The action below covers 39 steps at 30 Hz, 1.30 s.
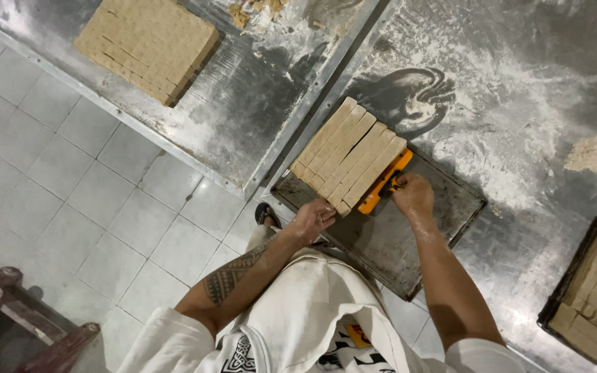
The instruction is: The person organizes and moves rectangular strips of dough on a metal table using a metal scraper and by hand, eventually placing them onto trays.
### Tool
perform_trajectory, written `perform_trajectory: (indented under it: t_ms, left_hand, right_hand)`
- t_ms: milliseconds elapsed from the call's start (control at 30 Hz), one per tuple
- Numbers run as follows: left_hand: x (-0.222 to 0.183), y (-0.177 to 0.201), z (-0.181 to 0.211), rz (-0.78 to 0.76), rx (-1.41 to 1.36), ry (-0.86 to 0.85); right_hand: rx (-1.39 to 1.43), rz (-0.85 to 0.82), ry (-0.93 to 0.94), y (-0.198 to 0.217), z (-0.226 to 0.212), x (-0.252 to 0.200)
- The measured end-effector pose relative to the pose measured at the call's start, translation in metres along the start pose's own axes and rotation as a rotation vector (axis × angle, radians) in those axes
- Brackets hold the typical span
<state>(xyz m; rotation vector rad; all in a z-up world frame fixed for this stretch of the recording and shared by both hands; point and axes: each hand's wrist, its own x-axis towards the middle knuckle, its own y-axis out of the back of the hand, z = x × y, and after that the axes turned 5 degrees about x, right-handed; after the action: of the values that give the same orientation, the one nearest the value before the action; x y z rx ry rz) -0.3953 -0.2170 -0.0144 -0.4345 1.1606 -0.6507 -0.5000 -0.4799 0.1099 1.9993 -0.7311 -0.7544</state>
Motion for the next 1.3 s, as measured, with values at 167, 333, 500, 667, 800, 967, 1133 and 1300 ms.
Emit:
perform_trajectory:
  t_ms: [167,333,500,667,800,967,1133,1300]
  left_hand:
    - [-0.005,-0.003,-0.003,-0.132,-0.026,-0.078]
    - [-0.021,-0.018,0.005,-0.115,0.091,-0.031]
    - [-0.022,-0.022,0.007,-0.108,0.124,-0.036]
    - [-0.033,-0.021,0.018,-0.034,0.062,-0.057]
    - [-0.071,-0.049,0.054,0.193,0.961,-0.069]
    - [-0.041,-0.140,0.096,0.081,1.629,-1.473]
    - [0.056,-0.208,0.081,0.457,2.176,-1.026]
    - [0.096,-0.171,0.071,0.397,2.264,-0.840]
  right_hand:
    - [-0.051,0.191,0.184,-0.012,0.016,0.002]
    - [0.011,0.205,0.244,-0.020,0.035,0.006]
    - [0.095,0.175,0.237,-0.016,0.031,0.008]
    - [0.076,0.086,0.198,-0.021,0.023,0.016]
    - [0.046,0.056,0.173,-0.015,0.021,0.019]
    - [-0.022,0.102,0.227,-0.012,0.008,0.009]
    - [0.018,0.058,0.232,0.000,0.010,0.011]
    - [0.060,0.093,0.203,-0.020,0.010,0.008]
